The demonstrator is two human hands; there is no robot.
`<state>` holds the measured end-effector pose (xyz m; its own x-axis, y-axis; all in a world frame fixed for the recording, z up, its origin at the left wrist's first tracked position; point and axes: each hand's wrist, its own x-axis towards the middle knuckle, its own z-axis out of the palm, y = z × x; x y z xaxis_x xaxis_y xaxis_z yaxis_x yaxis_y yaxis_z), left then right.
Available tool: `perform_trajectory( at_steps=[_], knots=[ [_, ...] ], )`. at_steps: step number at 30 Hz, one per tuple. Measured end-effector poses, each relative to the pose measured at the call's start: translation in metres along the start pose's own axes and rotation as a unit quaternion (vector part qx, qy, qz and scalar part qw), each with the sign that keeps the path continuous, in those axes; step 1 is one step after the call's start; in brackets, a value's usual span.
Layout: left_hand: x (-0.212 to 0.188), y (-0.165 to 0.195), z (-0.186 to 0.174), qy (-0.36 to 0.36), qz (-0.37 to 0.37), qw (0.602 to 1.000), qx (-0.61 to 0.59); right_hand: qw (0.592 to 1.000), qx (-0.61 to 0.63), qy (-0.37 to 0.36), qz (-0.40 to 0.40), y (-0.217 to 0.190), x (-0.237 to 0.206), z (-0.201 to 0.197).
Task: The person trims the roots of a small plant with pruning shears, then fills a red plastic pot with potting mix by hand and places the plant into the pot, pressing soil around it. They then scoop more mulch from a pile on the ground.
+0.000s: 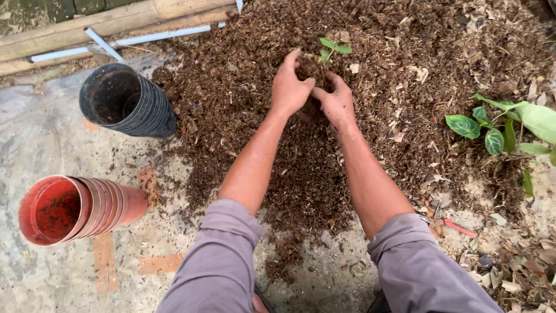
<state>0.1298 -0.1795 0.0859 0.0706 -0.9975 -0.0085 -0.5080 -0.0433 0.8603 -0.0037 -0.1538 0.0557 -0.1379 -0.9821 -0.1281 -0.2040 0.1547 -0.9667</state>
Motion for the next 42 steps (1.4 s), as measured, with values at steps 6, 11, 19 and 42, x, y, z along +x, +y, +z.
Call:
perform_trajectory(
  at_steps=[6,11,19,42],
  knots=[
    [-0.005,-0.054,-0.008,-0.053,0.025,0.985,-0.162,0.990,0.100,-0.055,-0.086,0.012,-0.002,-0.001],
    [-0.034,-0.070,-0.013,0.024,0.171,0.974,-0.144,0.985,0.141,-0.030,-0.092,0.014,-0.023,0.016],
    [-0.062,-0.073,-0.032,0.045,0.135,0.958,-0.249,0.974,0.226,-0.033,-0.005,0.003,-0.065,0.033],
    [-0.074,-0.070,-0.051,-0.045,0.046,0.973,-0.223,0.976,0.181,-0.017,-0.121,0.006,-0.075,0.043]
  ],
)
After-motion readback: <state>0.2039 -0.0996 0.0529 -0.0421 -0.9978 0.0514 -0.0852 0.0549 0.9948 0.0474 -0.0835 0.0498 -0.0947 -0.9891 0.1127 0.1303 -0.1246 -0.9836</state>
